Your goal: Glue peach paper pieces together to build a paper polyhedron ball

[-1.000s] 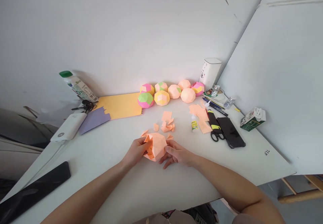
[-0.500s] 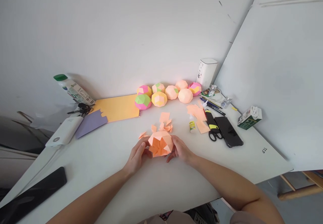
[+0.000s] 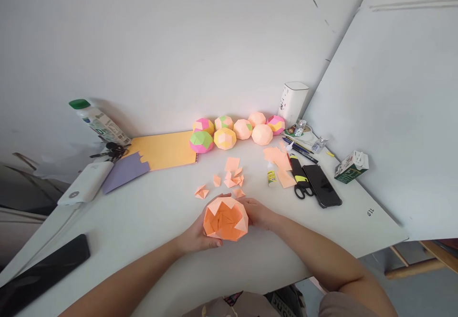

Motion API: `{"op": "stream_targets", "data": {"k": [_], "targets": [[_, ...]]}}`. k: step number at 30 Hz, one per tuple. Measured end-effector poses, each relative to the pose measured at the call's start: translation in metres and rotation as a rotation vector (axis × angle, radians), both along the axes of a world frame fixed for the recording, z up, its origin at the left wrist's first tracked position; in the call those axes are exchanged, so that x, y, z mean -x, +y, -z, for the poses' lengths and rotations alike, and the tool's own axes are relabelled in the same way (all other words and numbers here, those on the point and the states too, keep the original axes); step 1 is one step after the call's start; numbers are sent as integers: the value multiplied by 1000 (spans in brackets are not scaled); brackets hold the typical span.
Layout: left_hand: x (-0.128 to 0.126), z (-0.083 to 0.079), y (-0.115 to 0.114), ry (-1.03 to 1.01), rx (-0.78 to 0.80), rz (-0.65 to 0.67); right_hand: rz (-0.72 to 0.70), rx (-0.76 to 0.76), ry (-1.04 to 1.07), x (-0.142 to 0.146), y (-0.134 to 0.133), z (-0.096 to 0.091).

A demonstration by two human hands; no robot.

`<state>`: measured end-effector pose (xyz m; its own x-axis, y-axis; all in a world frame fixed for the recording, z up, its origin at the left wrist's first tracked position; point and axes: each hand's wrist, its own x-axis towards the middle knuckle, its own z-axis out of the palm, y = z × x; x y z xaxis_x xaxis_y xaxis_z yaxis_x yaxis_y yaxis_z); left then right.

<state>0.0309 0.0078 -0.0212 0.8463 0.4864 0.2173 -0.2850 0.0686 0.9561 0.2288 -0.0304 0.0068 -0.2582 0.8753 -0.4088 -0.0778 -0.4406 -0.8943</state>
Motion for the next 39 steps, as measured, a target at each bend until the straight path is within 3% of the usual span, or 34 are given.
{"op": "stream_targets", "data": {"k": [6,9,15,20,25,30,35,39], "targets": [[3,-1,4,40,139,-79,47,10,68,2,0,3],[2,-7,4,33,204,-101,-3,0,160,1,-1,5],[-3,-18,1,68,205,-290,-90,-77,266,-2,-4,10],[-5,-14,-4,20,133,-83,-114,2,247,-2,-3,9],[1,-1,-6,163,-244,-212,-23,68,137,-1,-2,11],[1,3,-11,78,-42,-56,-50,37,119,0,-5,4],[-4,-3,-13,-10,85,48,-44,32,138,1,-3,4],[-7,-9,-13,-42,86,-25,-32,7,166,1,-1,8]]}}
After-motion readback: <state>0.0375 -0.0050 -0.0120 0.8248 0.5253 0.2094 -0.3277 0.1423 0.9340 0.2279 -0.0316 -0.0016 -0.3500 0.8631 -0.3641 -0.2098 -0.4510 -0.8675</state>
